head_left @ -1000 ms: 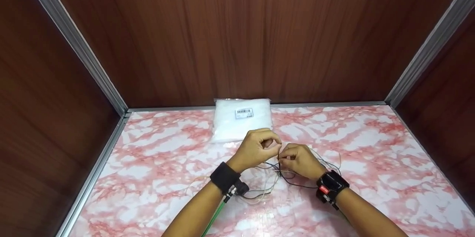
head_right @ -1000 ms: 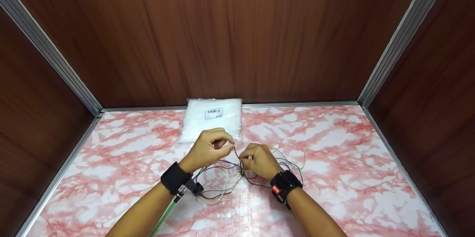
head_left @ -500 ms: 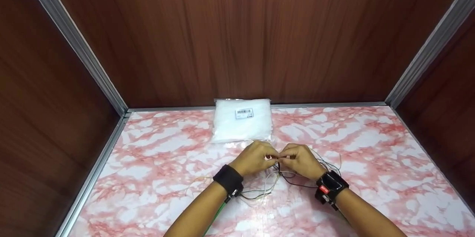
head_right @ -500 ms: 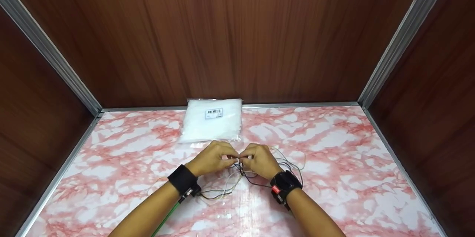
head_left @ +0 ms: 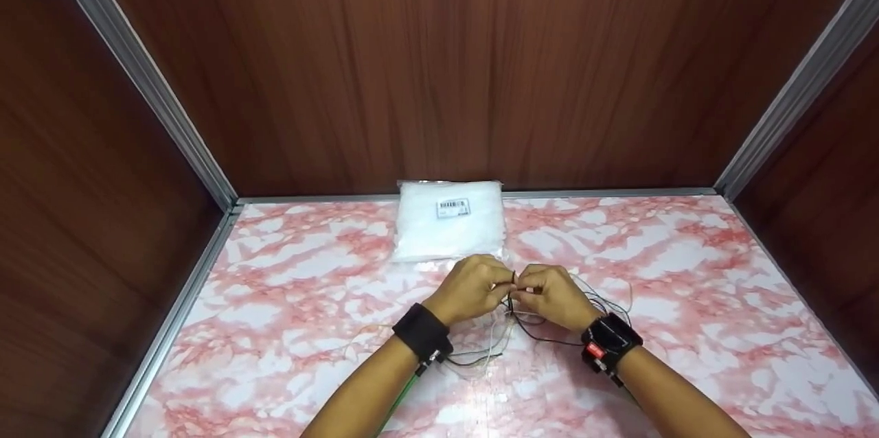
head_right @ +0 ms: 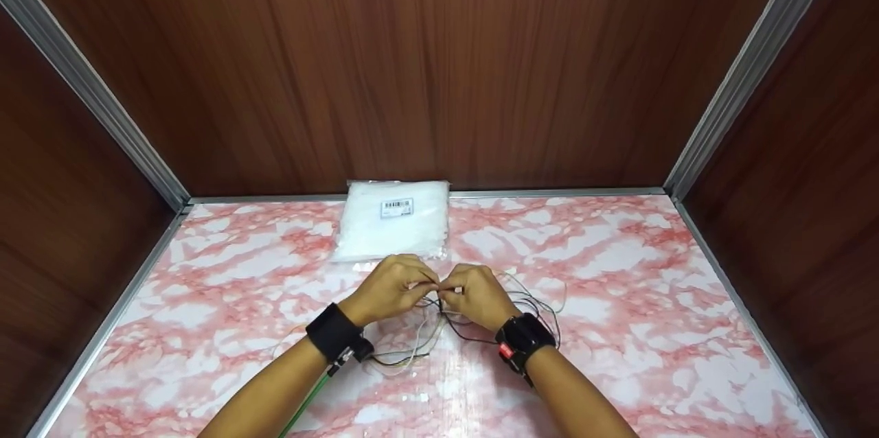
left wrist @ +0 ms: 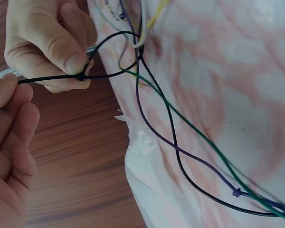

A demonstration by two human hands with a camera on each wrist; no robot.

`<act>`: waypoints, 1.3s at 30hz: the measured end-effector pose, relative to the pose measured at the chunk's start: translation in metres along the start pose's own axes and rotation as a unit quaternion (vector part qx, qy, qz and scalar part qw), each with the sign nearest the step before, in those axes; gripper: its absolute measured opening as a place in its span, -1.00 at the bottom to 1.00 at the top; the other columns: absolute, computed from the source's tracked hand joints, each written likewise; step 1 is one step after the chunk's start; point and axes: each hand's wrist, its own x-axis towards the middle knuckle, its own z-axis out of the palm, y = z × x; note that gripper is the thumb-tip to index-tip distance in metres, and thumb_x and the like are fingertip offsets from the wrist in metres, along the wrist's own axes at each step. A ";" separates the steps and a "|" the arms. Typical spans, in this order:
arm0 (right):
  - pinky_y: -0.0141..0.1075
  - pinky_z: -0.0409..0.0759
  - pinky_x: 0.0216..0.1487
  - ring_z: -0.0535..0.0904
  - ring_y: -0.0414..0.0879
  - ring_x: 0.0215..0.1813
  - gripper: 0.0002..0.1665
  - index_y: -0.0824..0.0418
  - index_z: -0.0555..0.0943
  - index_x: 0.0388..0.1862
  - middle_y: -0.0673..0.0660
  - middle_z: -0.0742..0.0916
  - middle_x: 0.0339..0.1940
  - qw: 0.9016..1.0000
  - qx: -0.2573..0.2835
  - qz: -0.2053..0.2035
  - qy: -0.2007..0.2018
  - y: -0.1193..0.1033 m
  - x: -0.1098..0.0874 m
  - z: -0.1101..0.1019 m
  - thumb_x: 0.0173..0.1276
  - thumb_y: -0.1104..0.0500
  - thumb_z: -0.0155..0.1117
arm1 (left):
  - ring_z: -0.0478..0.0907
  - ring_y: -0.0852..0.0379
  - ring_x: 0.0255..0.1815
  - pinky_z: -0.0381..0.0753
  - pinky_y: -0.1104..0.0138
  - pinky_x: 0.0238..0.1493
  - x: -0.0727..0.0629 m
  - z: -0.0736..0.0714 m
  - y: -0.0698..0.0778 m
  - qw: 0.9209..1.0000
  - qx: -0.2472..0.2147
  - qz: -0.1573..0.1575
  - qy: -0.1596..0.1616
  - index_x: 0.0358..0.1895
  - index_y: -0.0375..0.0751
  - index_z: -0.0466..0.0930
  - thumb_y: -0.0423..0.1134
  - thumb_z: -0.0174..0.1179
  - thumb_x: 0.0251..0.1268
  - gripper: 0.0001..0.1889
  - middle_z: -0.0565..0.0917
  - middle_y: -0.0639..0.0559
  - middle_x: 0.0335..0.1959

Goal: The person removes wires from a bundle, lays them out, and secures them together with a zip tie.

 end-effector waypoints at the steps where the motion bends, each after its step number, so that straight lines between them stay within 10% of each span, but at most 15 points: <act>1: -0.41 0.63 -0.24 0.61 -0.29 -0.32 -0.85 -0.04 0.80 -0.34 -0.02 0.76 -0.39 1.000 -0.002 0.000 0.000 0.000 0.000 0.000 0.19 0.23 0.43 | 0.66 0.25 -0.35 0.59 0.49 -0.21 0.000 -0.001 0.000 1.000 -0.006 0.003 0.007 -0.36 -0.09 0.79 -0.29 0.31 0.20 -0.93 0.76 0.17 -0.45; 8: -0.40 0.64 -0.22 0.61 -0.30 -0.33 -0.76 -0.10 0.80 -0.27 -0.03 0.75 -0.39 1.000 -0.018 0.009 -0.013 0.001 -0.001 0.001 0.18 0.26 0.42 | 0.62 0.24 -0.41 0.55 0.48 -0.26 0.000 -0.001 0.002 0.998 -0.057 0.001 0.025 -0.43 -0.16 0.75 -0.32 0.32 0.19 -0.92 0.71 0.14 -0.53; 16: -0.41 0.59 -0.26 0.58 -0.31 -0.35 -0.92 -0.05 0.79 -0.39 -0.16 0.72 -0.43 1.000 -0.009 -0.005 0.013 0.001 -0.001 0.002 0.22 0.16 0.42 | 0.65 0.21 -0.19 0.60 0.47 -0.08 -0.002 0.013 -0.005 0.983 -0.127 -0.116 -0.066 -0.21 -0.13 0.68 -0.22 0.27 0.27 -0.90 0.75 0.08 -0.24; 26: -0.41 0.63 -0.28 0.61 -0.29 -0.35 -0.87 -0.10 0.80 -0.31 -0.17 0.74 -0.43 1.000 -0.004 0.008 0.009 -0.003 0.001 0.004 0.19 0.15 0.45 | 0.63 0.27 -0.41 0.53 0.55 -0.31 -0.008 0.017 -0.008 0.998 -0.029 -0.050 -0.022 -0.32 -0.10 0.78 -0.28 0.32 0.20 -0.94 0.72 0.12 -0.46; 39: -0.42 0.60 -0.31 0.58 -0.33 -0.38 -0.80 -0.07 0.81 -0.32 -0.17 0.73 -0.45 0.999 -0.053 0.004 0.009 -0.007 0.003 0.002 0.17 0.25 0.43 | 0.65 0.24 -0.36 0.57 0.53 -0.22 -0.007 0.010 -0.005 0.995 -0.058 -0.077 0.008 -0.40 -0.15 0.71 -0.27 0.29 0.23 -0.92 0.71 0.10 -0.44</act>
